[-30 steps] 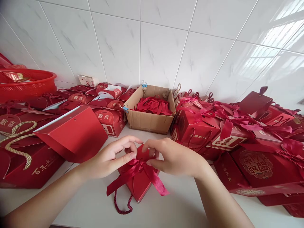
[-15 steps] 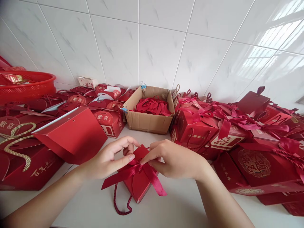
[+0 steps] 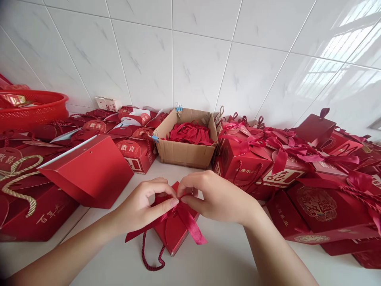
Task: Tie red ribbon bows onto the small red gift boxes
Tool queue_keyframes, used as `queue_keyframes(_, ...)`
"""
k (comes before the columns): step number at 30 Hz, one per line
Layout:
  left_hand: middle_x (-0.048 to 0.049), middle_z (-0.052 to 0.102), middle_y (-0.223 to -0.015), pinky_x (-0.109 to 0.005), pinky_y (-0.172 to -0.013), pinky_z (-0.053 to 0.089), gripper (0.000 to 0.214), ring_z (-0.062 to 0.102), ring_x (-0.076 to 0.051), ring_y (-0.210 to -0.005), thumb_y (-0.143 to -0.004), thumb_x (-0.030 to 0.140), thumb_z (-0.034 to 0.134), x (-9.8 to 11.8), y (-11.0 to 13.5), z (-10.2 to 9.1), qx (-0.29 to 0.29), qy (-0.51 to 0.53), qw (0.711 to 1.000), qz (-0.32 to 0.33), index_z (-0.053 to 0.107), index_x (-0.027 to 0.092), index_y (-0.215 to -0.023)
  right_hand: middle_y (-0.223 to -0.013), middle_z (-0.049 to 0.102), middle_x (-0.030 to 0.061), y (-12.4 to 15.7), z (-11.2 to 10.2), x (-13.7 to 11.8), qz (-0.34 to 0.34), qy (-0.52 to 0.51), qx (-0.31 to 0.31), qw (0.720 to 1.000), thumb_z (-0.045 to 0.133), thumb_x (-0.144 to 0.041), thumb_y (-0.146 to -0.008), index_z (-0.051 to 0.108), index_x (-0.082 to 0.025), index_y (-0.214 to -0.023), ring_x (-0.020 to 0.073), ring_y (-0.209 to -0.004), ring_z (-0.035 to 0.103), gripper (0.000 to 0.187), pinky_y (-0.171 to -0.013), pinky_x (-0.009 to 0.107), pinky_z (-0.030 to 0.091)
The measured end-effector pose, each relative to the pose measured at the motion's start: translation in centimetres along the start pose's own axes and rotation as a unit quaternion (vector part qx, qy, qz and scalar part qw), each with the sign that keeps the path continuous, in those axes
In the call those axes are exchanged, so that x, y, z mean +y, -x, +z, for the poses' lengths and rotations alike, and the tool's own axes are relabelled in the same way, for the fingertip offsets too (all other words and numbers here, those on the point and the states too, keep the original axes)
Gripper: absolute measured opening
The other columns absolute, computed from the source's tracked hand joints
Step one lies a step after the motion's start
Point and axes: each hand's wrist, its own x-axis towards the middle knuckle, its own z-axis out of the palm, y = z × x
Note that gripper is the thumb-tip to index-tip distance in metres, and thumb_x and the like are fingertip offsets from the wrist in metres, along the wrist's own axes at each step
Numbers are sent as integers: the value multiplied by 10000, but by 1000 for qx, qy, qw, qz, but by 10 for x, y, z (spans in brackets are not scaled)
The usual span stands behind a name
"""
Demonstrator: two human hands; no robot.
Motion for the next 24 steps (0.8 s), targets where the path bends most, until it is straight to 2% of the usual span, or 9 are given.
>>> queue_keyframes(7, -5, 630, -716, -262, -682, 458, 134, 574, -151, -700, -809, 302, 625, -1, 0, 3, 20, -31, 999, 8, 709, 212, -756, -743, 618, -16, 1, -2, 4, 31, 17, -18, 999, 548, -92, -813, 613, -172, -832, 90, -666, 517, 105, -624, 203, 410)
queue_keyframes(14, 0, 662, -676, -284, -721, 461, 114, 588, -179, -772, -791, 267, 645, -3, -1, 3, -4, -20, 1000, 16, 712, 218, -713, -713, 599, -19, 3, -7, 8, 39, 21, -34, 998, 552, -99, -804, 593, -170, -813, 82, -628, 498, 82, -573, 191, 388)
queue_keyframes(21, -4, 696, -763, -288, -763, 472, 97, 609, -181, -802, -755, 297, 684, -4, -2, 2, -16, 8, 1000, -18, 707, 207, -723, -712, 606, -22, 0, -7, 7, 42, 22, 25, 999, 569, -109, -803, 600, -169, -777, 71, -620, 499, 72, -575, 172, 395)
queue_keyframes(24, -4, 682, -738, -281, -765, 463, 144, 606, -180, -804, -798, 312, 644, -3, -3, 2, -15, 7, 1000, -11, 712, 209, -723, -730, 619, -9, -1, -6, 7, 43, 23, 51, 997, 578, -130, -806, 611, -168, -782, 79, -627, 511, 56, -583, 180, 407)
